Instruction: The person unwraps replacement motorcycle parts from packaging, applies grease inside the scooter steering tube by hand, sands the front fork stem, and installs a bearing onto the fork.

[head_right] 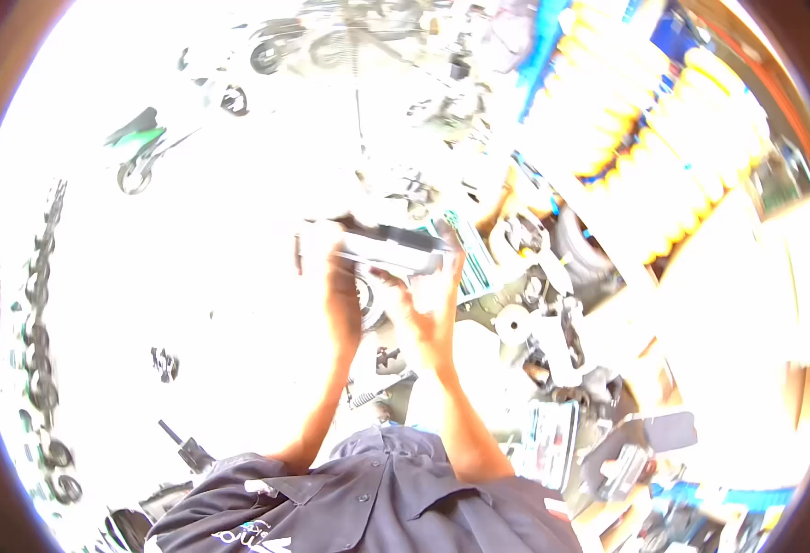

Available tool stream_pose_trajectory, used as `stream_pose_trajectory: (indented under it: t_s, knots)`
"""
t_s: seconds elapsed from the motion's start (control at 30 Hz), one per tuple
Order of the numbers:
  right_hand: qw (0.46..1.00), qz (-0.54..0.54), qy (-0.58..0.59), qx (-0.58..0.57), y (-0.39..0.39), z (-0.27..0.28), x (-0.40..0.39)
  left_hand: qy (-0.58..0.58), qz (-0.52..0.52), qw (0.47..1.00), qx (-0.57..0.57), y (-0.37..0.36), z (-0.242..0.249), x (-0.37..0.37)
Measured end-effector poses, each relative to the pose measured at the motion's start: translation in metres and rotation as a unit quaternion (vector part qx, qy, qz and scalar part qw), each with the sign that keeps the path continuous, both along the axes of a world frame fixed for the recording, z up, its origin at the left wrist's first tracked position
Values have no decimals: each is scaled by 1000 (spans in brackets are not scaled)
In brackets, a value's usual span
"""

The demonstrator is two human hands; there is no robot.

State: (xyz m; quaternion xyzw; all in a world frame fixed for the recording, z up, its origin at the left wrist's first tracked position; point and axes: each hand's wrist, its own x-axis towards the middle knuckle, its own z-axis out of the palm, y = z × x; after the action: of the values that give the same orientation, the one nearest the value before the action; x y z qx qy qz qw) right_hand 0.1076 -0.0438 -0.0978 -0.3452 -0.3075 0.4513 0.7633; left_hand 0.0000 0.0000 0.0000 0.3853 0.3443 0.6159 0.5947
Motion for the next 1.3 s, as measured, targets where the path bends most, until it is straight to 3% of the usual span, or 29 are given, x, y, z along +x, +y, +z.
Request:
stream_pose_trajectory:
  t_s: [0.03,0.07,0.1,0.17,0.27,0.33,0.43,0.5,0.57,0.6,0.63,0.7,0.73,0.77,0.8,0.83,0.87,0.9,0.93,0.97,1.0,1.03,1.07,1.13,1.17,1.2,1.27,1.3]
  knots:
    - [1000,27,0,9,9,-2,0,-10,12,1000,0,0,-23,14]
    - [995,51,75,-39,9,2,-6,-19,24,1000,0,0,-46,28]
    - [985,30,101,-134,18,-15,-28,-6,31,996,-84,11,-71,14]
    - [987,45,93,-127,58,-59,-25,-12,68,991,-119,42,-128,28]
    - [984,74,95,-131,115,-100,10,-88,57,982,-159,80,-166,50]
    - [973,110,127,-156,148,-134,19,-65,86,977,-182,107,-188,53]
    - [970,79,-41,-225,207,-152,29,-70,80,960,-260,170,-237,59]
    - [961,88,-20,-262,257,-206,58,-85,76,962,-248,211,-286,72]
    - [962,72,8,-264,316,-271,93,-4,75,957,-279,248,-321,89]
    - [952,35,-18,-305,348,-289,115,-10,69,953,-295,263,-342,96]
    - [944,27,-142,-298,385,-344,164,-17,66,949,-309,277,-364,100]
    - [861,2,-389,-327,469,-465,292,-1,71,944,-321,287,-411,93]
    - [774,-91,-554,-293,500,-472,322,-28,74,929,-360,282,-435,83]
    - [713,-61,-616,-329,532,-489,368,-42,87,915,-391,271,-467,70]
    - [690,-85,-650,-307,551,-481,381,-28,127,889,-440,255,-504,58]
    - [630,-56,-686,-359,586,-532,449,8,160,873,-460,229,-550,42]
    - [542,-51,-730,-412,604,-534,467,29,203,839,-504,198,-589,27]
    - [560,-159,-782,-220,616,-559,493,22,242,805,-541,162,-628,10]
    - [518,-88,-772,-359,633,-552,502,48,280,760,-585,130,-653,2]
    - [482,-100,-802,-339,657,-590,551,49,312,716,-622,92,-678,-6]
    - [495,-103,-819,-271,664,-580,543,49,347,674,-651,57,-699,-9]
    - [487,-49,-801,-344,685,-580,558,51,353,641,-680,22,-721,-8]
    - [443,-99,-852,-259,706,-610,603,60,340,622,-703,-1,-734,-5]
    - [396,-70,-884,-237,729,-622,614,52,373,573,-728,-31,-750,12]
    - [399,-22,-874,-276,740,-630,626,81,336,571,-744,-38,-752,16]
    - [363,-30,-888,-280,743,-644,639,106,292,569,-761,-46,-755,23]
    - [402,-6,-896,-187,739,-654,651,96,292,585,-751,-58,-772,33]
    - [394,-16,-903,-171,736,-651,650,90,306,571,-756,-59,-781,34]
